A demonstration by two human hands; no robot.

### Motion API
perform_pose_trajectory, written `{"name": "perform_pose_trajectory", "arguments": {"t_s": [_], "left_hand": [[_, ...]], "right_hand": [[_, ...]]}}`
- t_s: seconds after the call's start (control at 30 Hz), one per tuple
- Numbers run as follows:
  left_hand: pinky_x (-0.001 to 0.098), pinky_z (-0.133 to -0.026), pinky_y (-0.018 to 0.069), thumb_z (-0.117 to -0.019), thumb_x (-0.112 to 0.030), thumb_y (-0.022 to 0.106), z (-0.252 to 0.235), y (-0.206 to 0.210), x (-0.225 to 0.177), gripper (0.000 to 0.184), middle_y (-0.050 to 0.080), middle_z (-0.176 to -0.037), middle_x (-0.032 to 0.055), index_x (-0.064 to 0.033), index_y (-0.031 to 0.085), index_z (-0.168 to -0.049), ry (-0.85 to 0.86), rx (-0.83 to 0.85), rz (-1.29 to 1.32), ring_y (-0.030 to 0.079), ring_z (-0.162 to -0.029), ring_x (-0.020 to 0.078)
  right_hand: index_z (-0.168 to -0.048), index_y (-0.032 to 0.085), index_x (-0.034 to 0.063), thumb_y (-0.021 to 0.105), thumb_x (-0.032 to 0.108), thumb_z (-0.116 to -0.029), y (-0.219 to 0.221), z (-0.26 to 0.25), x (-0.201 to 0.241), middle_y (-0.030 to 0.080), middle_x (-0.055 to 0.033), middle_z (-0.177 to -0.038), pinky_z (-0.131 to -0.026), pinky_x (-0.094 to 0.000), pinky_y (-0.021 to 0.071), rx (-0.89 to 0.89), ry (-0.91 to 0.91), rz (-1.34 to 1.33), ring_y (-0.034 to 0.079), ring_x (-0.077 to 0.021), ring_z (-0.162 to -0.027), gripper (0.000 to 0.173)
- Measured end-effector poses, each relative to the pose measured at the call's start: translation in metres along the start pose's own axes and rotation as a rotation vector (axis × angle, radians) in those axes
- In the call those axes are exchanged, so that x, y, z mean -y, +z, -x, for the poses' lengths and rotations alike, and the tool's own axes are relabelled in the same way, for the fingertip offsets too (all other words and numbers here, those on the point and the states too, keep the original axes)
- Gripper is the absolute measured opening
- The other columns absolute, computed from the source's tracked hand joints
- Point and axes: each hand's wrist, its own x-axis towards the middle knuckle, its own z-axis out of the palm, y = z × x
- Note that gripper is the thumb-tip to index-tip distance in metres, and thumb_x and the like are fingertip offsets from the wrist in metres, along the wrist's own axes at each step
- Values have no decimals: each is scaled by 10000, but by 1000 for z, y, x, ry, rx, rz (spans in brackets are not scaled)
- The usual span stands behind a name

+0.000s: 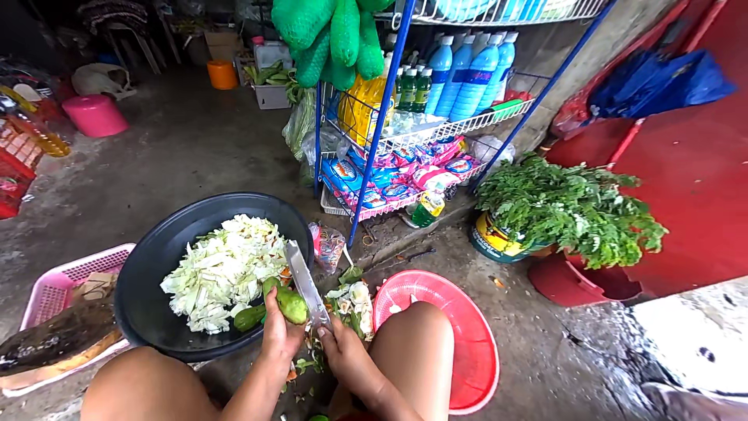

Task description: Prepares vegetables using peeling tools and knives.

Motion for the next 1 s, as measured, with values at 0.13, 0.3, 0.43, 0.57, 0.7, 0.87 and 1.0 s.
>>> {"name": "perform_pose_trajectory", "arguments": {"t_s": [0.13,0.3,0.43,0.57,0.7,0.87,1.0], "left_hand": [[388,-699,600,-1088,-535,318,3,7,-6,473,647,-883,97,-117,540,-1076,-78,-34,67,684,-776,230],[385,-671,583,-1096,-567,254,3,14,-14,545,634,-901,118,-99,533,-1102,36,-59,157,666,-785,239],[385,-646,585,-1092,-585,205,10,18,-13,581,638,-867,105,-108,536,-1082,124,-12,163,669,-758,229],[392,-680,580,-1109,-540,205,16,26,-11,527,640,-890,79,-127,530,-1149,235,-44,124,667,-791,197],[375,-696,586,-1120,-461,283,20,35,-7,425,638,-893,63,-126,544,-1131,278,-86,76,669,-803,167],[416,-807,579,-1119,-451,335,7,27,-17,449,638,-1025,117,-72,534,-1256,294,-111,10,665,-925,210],[463,-834,563,-1100,-513,360,-11,7,-48,531,624,-1131,157,-64,490,-1353,150,-120,-166,644,-991,258]], "right_hand": [[-1211,678,27,520,197,-1050,21,13,6,742,-157,-930,-647,-466,632,-364,-253,460,753,-304,-727,282],[-1176,731,74,596,121,-888,27,11,-11,698,-88,-835,-517,-362,600,-615,-515,682,700,-224,-605,321],[-1164,747,89,654,102,-833,30,10,-11,703,-97,-836,-517,-360,600,-630,-464,767,707,-232,-611,344],[-1175,750,86,712,65,-786,35,6,-7,698,-116,-847,-514,-372,597,-666,-389,820,708,-251,-622,392],[-1229,726,81,682,68,-855,34,2,5,718,-140,-916,-566,-401,617,-582,-239,778,733,-279,-676,376],[-1345,559,-13,430,250,-1095,7,5,11,697,-191,-925,-789,-517,584,-194,-34,187,710,-325,-828,385],[-1383,552,-2,433,230,-1095,-7,-1,-14,718,-183,-1032,-825,-522,599,-329,125,245,735,-317,-871,388]]}}
